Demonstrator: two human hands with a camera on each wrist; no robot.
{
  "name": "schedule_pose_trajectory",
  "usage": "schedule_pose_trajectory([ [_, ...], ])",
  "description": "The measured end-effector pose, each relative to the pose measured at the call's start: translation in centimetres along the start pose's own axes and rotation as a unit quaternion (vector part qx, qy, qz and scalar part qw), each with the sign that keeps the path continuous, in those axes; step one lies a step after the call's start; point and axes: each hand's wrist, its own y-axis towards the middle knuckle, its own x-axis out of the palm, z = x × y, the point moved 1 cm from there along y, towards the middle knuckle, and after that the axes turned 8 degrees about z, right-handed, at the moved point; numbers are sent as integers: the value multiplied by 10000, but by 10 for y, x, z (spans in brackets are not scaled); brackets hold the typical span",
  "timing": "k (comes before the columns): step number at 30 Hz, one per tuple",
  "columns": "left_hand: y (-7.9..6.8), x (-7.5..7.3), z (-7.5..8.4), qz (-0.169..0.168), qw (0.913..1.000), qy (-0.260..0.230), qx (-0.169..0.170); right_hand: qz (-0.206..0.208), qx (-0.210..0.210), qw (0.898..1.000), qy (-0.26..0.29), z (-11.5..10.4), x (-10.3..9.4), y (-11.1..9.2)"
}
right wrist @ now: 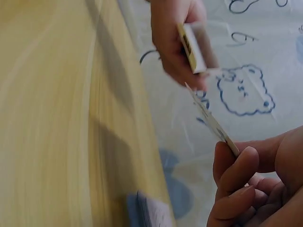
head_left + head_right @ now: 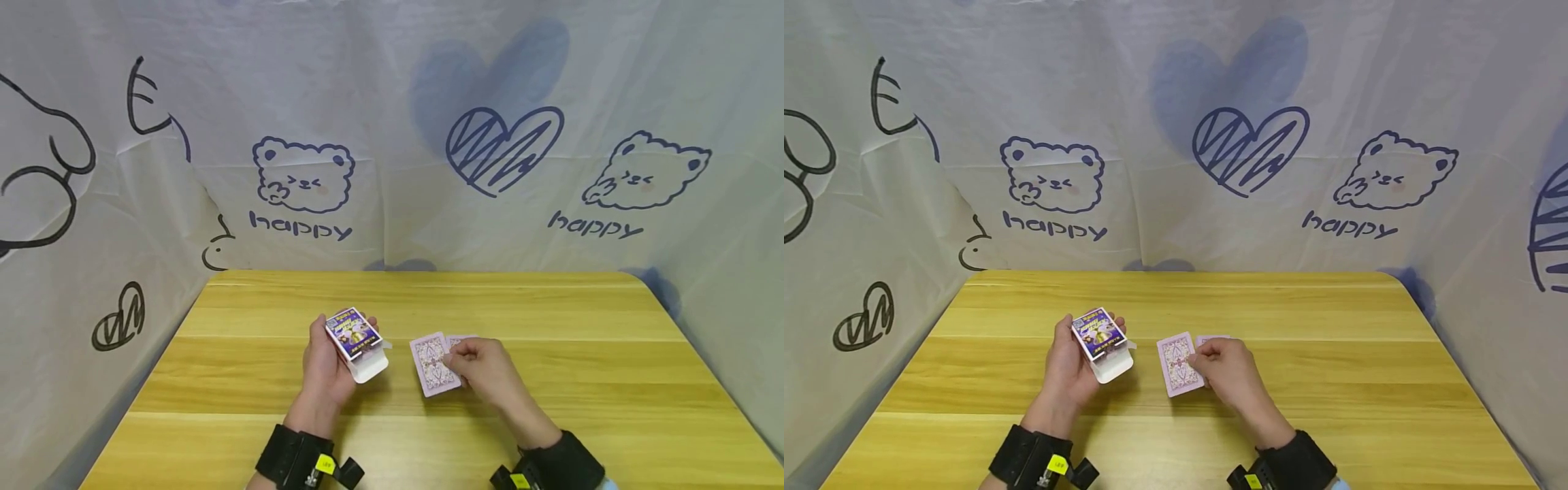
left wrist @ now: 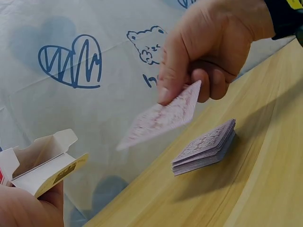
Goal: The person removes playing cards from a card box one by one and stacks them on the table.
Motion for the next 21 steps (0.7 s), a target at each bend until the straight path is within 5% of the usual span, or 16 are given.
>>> schedule_pose_trajectory([
  [11,0,1,-1,-71,10000,22,-55,530,482,9925,-992,27,-20,19],
  [21,-1,1,-2,-175,9998,54,-94,727,588,9864,-1355,39,-28,27],
])
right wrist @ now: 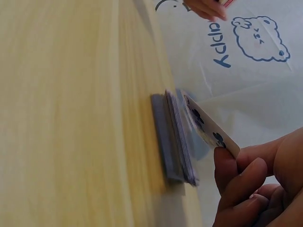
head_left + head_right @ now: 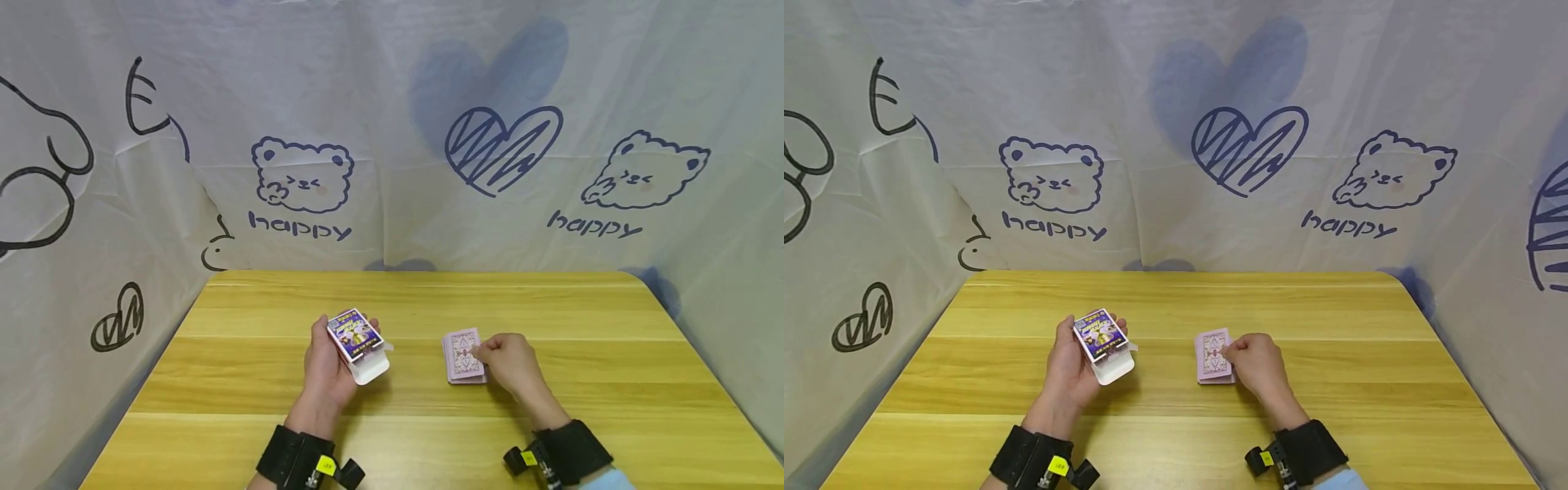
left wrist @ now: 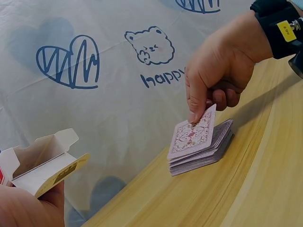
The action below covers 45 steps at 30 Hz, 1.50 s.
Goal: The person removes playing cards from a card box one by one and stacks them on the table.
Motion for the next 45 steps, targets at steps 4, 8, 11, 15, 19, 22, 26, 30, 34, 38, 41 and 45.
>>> schedule_pose_trajectory([
  [4,0,0,0,-16,10000,71,10,13,8,10000,-65,3,1,1],
  [8,0,0,0,16,10000,81,4,57,-99,9995,-303,5,2,2],
  [11,0,0,0,76,10000,24,-1,98,-174,9985,-502,7,3,2],
  [15,0,0,0,123,9999,-26,-10,126,-247,9972,-698,10,4,3],
  [19,-1,1,0,119,9999,-37,-26,125,-331,9955,-884,11,5,3],
  [22,-1,1,0,118,9999,-40,-22,83,-362,9947,-960,12,5,2],
  [26,-2,1,0,115,9999,-46,-42,22,-344,9941,-1024,12,5,2],
  [30,-2,1,0,69,9999,-63,-73,16,-311,9937,-1074,12,5,2],
  [34,-2,1,0,2,10000,-74,-67,53,-327,9931,-1127,12,6,2],
  [38,-2,1,0,-32,10000,-34,-63,151,-347,9934,-1080,11,6,3],
  [41,-2,0,0,-62,9999,-22,-77,298,-334,9944,-959,9,3,3],
  [45,-2,1,-3,-139,9998,-4,-167,463,-356,9967,-563,1,-1,0],
])
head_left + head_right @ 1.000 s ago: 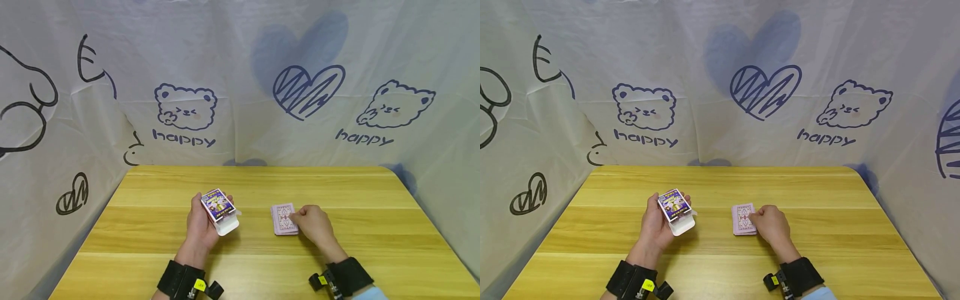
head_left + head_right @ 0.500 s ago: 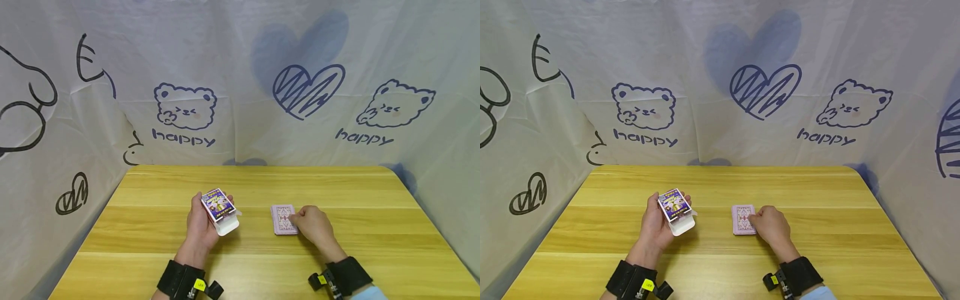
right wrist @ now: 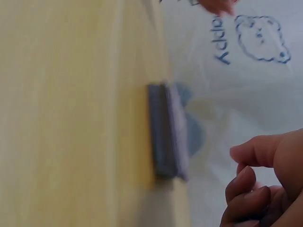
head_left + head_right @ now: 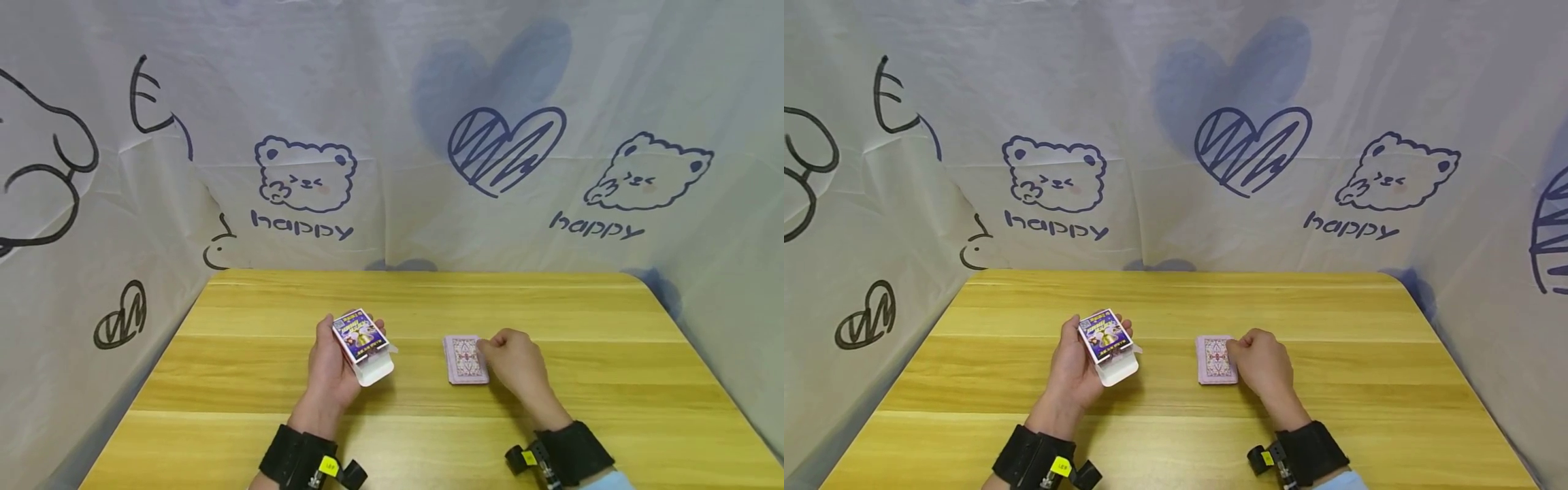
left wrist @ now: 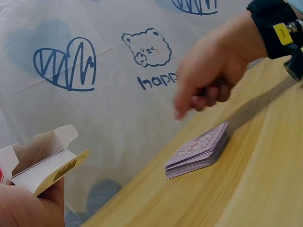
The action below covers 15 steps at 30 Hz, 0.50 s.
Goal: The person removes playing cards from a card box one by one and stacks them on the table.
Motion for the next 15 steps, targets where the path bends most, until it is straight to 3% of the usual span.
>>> schedule_pose_trajectory([
  [5,-1,3,-10,-81,9997,221,-80,-136,-176,9947,1001,-25,-3,-16],
  [9,-3,4,-15,-91,9994,328,-57,-567,-477,9830,1681,-52,4,-35],
  [15,-3,4,-17,-125,9996,254,-5,-1144,-723,9641,2286,-81,20,-56],
])
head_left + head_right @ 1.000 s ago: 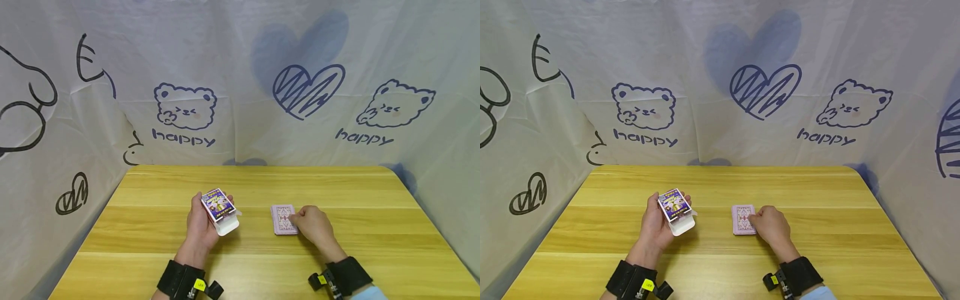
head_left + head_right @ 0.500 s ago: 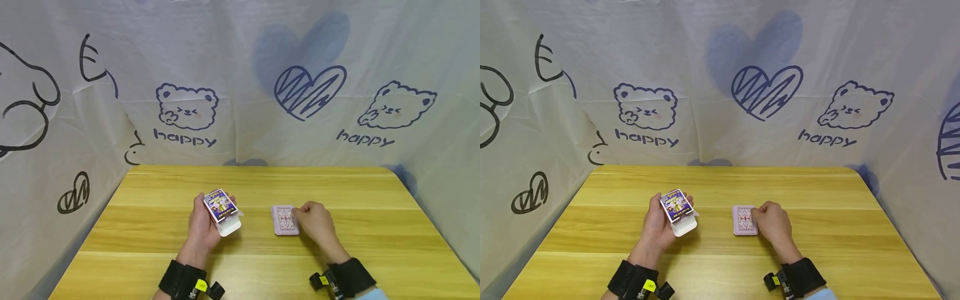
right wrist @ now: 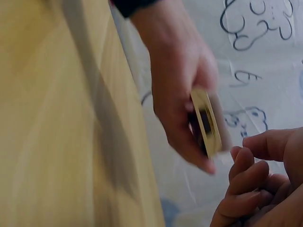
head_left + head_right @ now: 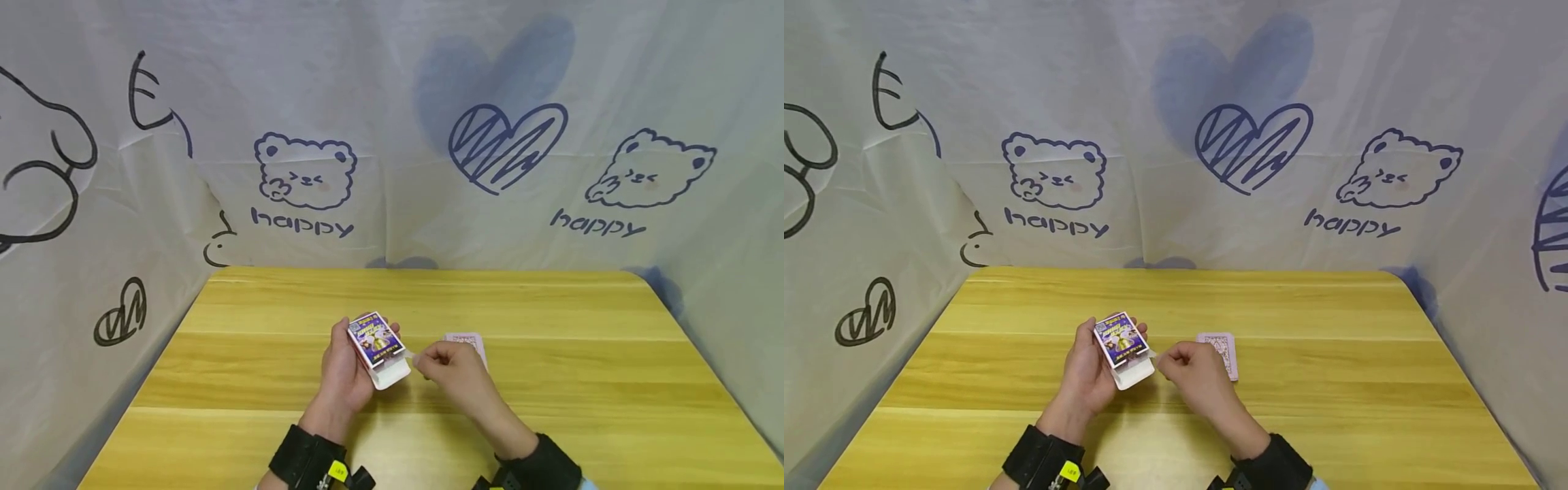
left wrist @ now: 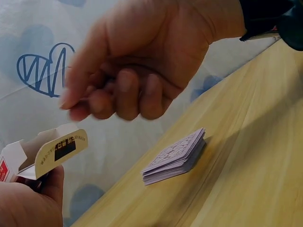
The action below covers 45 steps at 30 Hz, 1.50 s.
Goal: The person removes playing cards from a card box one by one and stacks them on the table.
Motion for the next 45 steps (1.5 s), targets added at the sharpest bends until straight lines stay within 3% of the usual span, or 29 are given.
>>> schedule_pose_trajectory([
  [6,-2,1,0,-97,9999,28,-22,-312,412,9974,492,0,18,-3],
  [15,-5,5,-10,-282,9992,265,-36,102,1135,9899,844,13,27,-1],
  [25,-4,5,-15,-205,9995,209,132,430,1139,9887,878,19,31,0],
  [33,-3,5,-14,-247,9995,181,120,397,1229,9858,1072,16,29,-2],
  [37,-4,5,-14,-256,9995,174,96,365,1288,9848,1108,2,26,-7],
  [45,-3,5,-12,-239,9996,135,85,193,1359,9820,1301,18,29,-2],
])
